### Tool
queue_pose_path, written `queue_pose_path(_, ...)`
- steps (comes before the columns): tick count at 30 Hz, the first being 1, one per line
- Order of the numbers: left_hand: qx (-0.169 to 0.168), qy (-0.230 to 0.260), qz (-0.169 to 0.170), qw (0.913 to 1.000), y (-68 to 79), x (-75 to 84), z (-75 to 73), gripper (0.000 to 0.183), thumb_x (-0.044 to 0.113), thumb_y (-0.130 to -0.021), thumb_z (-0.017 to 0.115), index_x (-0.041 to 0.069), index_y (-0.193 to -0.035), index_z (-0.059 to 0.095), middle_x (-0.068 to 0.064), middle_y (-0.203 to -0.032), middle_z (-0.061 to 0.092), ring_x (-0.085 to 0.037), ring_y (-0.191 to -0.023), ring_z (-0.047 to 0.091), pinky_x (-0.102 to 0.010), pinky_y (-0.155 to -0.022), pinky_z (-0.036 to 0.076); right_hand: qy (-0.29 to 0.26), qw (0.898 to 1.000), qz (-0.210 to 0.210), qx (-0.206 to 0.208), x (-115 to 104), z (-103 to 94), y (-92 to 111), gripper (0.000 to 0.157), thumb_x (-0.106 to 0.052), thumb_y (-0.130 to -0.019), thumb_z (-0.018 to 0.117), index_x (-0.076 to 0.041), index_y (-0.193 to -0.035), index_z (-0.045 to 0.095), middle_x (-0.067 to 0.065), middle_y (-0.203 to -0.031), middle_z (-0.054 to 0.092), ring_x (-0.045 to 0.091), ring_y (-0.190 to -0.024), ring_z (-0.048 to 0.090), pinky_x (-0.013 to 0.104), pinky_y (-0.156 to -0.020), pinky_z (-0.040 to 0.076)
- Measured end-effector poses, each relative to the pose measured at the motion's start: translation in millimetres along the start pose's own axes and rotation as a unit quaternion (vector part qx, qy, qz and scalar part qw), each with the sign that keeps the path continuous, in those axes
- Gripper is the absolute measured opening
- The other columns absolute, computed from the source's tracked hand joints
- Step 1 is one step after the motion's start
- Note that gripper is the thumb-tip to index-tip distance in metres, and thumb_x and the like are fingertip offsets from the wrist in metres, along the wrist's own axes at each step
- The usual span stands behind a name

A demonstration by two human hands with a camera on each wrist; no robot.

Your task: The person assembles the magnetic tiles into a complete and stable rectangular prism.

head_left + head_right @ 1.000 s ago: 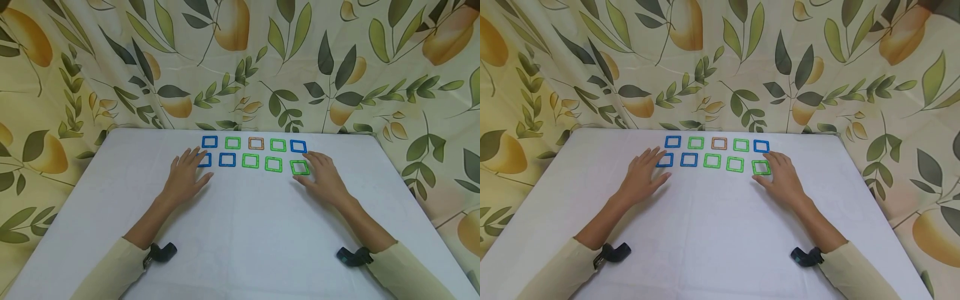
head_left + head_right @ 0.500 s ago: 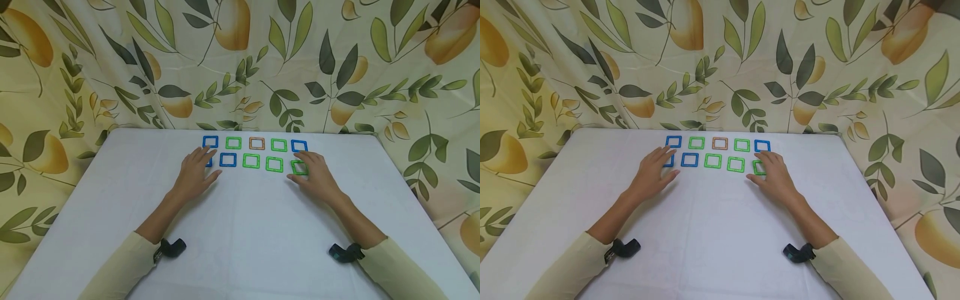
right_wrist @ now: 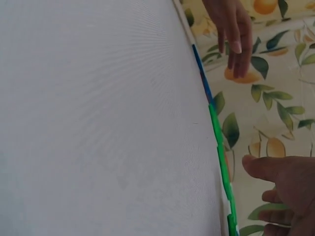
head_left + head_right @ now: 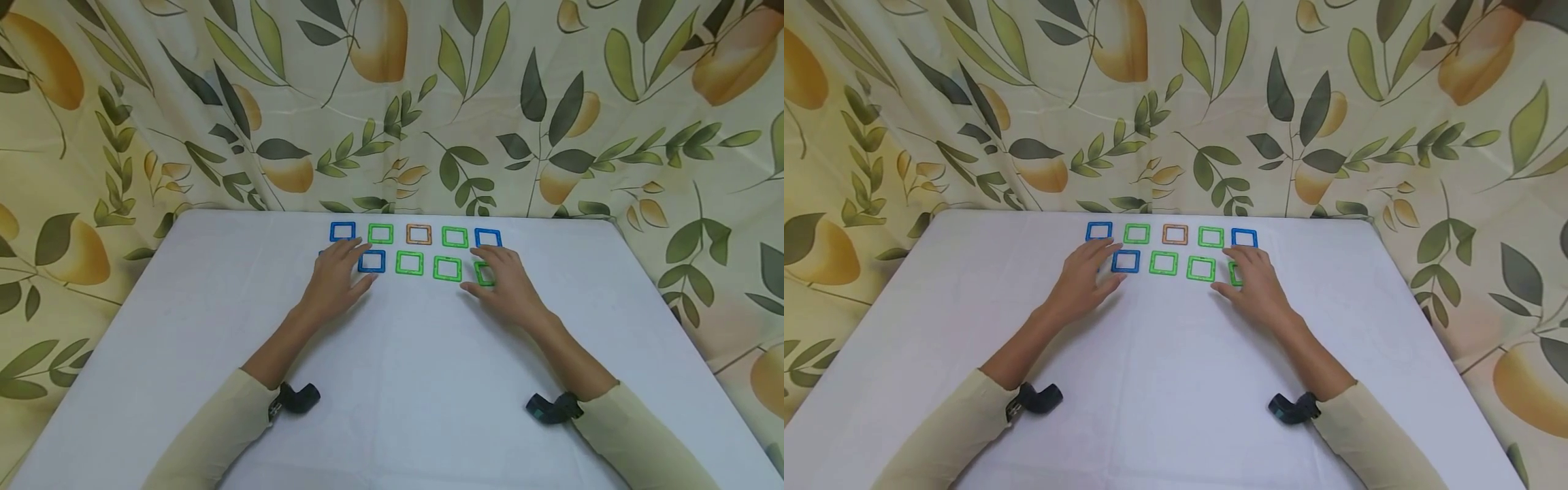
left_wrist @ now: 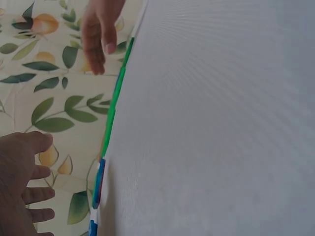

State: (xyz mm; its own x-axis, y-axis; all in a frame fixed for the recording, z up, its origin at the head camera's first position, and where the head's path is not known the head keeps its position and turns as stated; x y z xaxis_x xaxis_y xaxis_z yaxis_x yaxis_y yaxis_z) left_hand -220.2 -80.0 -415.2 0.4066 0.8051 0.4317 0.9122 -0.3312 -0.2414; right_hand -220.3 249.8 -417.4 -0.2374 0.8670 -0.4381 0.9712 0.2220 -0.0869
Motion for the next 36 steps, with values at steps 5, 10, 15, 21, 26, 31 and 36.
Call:
queue_pose_path(5, -0.004, 0.006, 0.011, 0.9999, -7.1, 6.1, 5.8, 0.058, 0.036, -0.101, 0.070, 0.011, -0.152, 0.056, -0.012, -0.160, 0.047, -0.036, -0.151, 0.035, -0.060, -0.122, 0.024, -0.006, 1.000, 0.003, -0.004, -4.6, 1.6, -2.5, 0.074, -0.034, -0.094, 0.080, -0.005, -0.154, 0.049, 0.019, -0.162, 0.038, 0.041, -0.151, 0.025, 0.062, -0.119, 0.028)
queue_pose_path(10, 0.000, 0.009, 0.020, 0.9998, -12.2, 9.6, 11.1, 0.055, 0.035, -0.102, 0.070, 0.012, -0.150, 0.058, -0.012, -0.158, 0.050, -0.035, -0.151, 0.035, -0.059, -0.121, 0.025, -0.009, 1.000, 0.005, -0.007, -8.4, 3.0, -4.1, 0.073, -0.034, -0.094, 0.079, -0.005, -0.154, 0.049, 0.019, -0.162, 0.039, 0.041, -0.151, 0.025, 0.062, -0.119, 0.028)
queue_pose_path(15, -0.001, 0.013, 0.027, 0.9996, -16.9, 14.9, 15.9, 0.053, 0.034, -0.101, 0.071, 0.010, -0.148, 0.060, -0.012, -0.156, 0.052, -0.034, -0.150, 0.038, -0.058, -0.121, 0.027, -0.011, 1.000, 0.005, -0.008, -7.9, 5.2, -5.4, 0.071, -0.031, -0.094, 0.081, -0.005, -0.153, 0.050, 0.019, -0.160, 0.041, 0.041, -0.150, 0.026, 0.062, -0.119, 0.028)
queue_pose_path(21, 0.002, 0.016, 0.033, 0.9993, -21.2, 19.6, 22.3, 0.053, 0.032, -0.100, 0.073, 0.011, -0.148, 0.060, -0.011, -0.155, 0.052, -0.033, -0.148, 0.040, -0.056, -0.120, 0.029, -0.017, 1.000, 0.001, -0.013, -10.2, 7.7, -7.9, 0.070, -0.029, -0.094, 0.081, -0.004, -0.152, 0.052, 0.020, -0.159, 0.043, 0.041, -0.150, 0.027, 0.061, -0.120, 0.027)
queue_pose_path(26, 0.003, 0.025, 0.030, 0.9992, -23.8, 20.3, 26.4, 0.053, 0.030, -0.100, 0.074, 0.011, -0.148, 0.060, -0.010, -0.155, 0.052, -0.032, -0.149, 0.039, -0.054, -0.121, 0.029, -0.013, 1.000, -0.001, -0.014, -12.2, 8.5, -10.3, 0.069, -0.029, -0.095, 0.080, -0.005, -0.152, 0.052, 0.020, -0.158, 0.044, 0.041, -0.149, 0.028, 0.061, -0.119, 0.028)
queue_pose_path(31, 0.008, 0.034, 0.028, 0.9990, -26.7, 22.0, 29.9, 0.052, 0.030, -0.100, 0.075, 0.012, -0.146, 0.062, -0.010, -0.153, 0.054, -0.031, -0.148, 0.040, -0.053, -0.120, 0.030, -0.013, 1.000, 0.000, -0.015, -13.0, 9.3, -14.7, 0.068, -0.028, -0.095, 0.081, -0.003, -0.152, 0.053, 0.021, -0.156, 0.046, 0.041, -0.148, 0.030, 0.060, -0.119, 0.029)
queue_pose_path(36, 0.005, 0.042, 0.029, 0.9987, -29.1, 24.8, 34.5, 0.049, 0.030, -0.100, 0.074, 0.011, -0.145, 0.063, -0.010, -0.153, 0.054, -0.030, -0.147, 0.041, -0.053, -0.119, 0.032, -0.018, 1.000, 0.002, -0.019, -13.8, 8.9, -19.1, 0.067, -0.026, -0.094, 0.081, -0.002, -0.151, 0.053, 0.022, -0.155, 0.048, 0.042, -0.147, 0.031, 0.060, -0.119, 0.029)
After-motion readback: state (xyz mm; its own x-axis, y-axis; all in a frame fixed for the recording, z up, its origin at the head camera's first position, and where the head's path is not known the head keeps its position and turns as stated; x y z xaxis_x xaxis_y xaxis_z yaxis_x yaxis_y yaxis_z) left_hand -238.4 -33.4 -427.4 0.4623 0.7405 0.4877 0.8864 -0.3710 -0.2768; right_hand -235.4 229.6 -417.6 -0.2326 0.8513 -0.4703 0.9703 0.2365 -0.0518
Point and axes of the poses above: each hand's wrist, its own y-axis away from the middle knuckle, its own z-axis out of the palm, x = y × z, the point moved 2 cm from there along -y, towards the middle knuckle
